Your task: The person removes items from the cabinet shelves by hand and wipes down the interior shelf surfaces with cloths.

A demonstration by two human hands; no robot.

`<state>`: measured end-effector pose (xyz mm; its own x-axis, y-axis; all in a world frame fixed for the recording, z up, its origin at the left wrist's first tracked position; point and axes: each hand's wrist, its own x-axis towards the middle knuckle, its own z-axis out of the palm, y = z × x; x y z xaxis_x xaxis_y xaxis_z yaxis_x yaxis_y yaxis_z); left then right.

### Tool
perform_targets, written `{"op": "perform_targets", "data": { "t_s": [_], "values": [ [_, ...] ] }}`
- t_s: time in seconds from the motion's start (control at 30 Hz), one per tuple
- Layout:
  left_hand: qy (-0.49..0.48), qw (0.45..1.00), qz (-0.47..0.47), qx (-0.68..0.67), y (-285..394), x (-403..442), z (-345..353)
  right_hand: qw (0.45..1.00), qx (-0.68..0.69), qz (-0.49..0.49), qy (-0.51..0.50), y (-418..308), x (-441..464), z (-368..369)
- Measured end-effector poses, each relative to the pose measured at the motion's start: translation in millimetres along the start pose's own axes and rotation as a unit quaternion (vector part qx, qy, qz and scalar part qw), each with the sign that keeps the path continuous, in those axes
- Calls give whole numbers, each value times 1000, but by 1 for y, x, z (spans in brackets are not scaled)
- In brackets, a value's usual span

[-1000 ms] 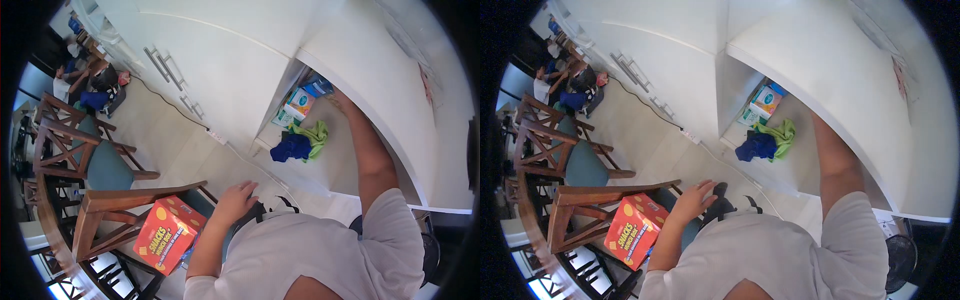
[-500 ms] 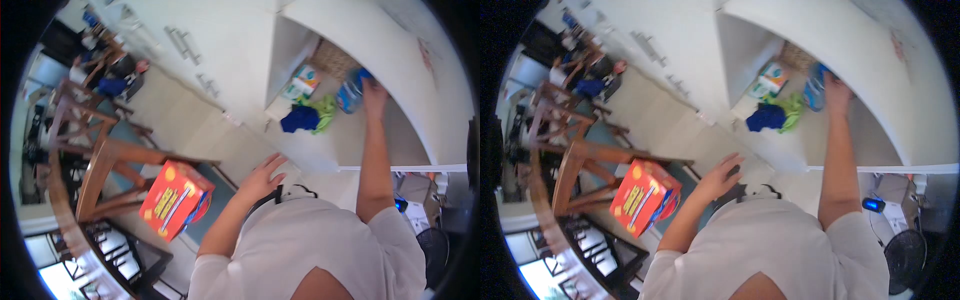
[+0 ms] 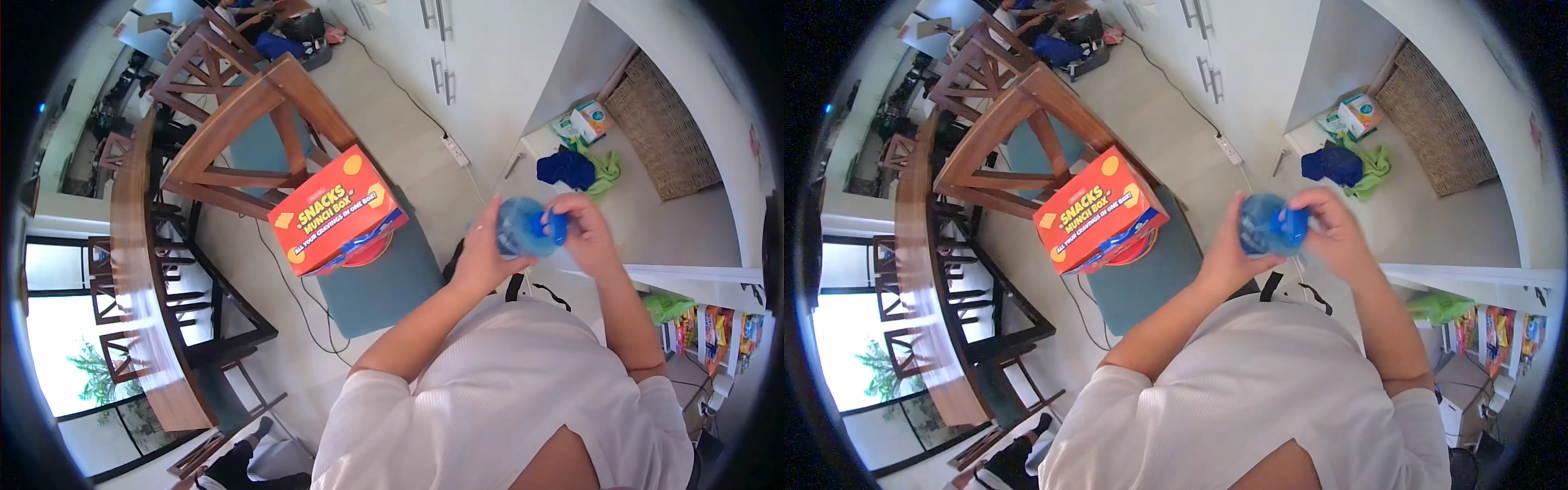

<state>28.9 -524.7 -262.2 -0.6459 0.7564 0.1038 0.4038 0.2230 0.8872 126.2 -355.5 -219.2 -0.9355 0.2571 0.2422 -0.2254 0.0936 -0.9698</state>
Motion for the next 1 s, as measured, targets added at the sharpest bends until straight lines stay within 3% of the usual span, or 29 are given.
{"op": "perform_targets", "data": {
  "t_s": [0.1, 0.23, 0.37, 0.47, 0.57, 0.77, 0.8, 0.9, 0.97, 1.0],
  "values": [
    [14, 994, -86, -69, -2, -21, -19, 997, -61, 18, -47, 0, 3, 31],
    [89, 992, -76, -36, 8, -35, -23, 984, -163, -28, -70, -29, 17, 46],
    [86, 993, -26, -81, 16, -21, -23, 981, -184, -17, -53, -56, 18, 41],
    [82, 988, 5, -131, 39, 0, -34, 980, -178, -89, 20, -61, 13, 28],
    [64, 966, 47, -248, 63, 30, -50, 982, -184, -45, -11, -59, 6, 12],
    [-12, 912, 160, -378, 153, 78, -62, 975, -179, -37, 128, -92, 13, 11],
    [-18, 900, 181, -396, 160, 80, -60, 971, -160, -79, 162, -95, 19, 4],
    [13, 930, 148, -335, 144, 85, -51, 913, -150, -288, 246, -134, 49, -31],
    [7, 940, 99, -326, 137, 78, -47, 892, -56, -297, 335, -176, 60, -44],
    [-2, 941, 68, -333, 130, 76, -45, 878, -93, -289, 371, -187, 68, -63]
  ]
}}
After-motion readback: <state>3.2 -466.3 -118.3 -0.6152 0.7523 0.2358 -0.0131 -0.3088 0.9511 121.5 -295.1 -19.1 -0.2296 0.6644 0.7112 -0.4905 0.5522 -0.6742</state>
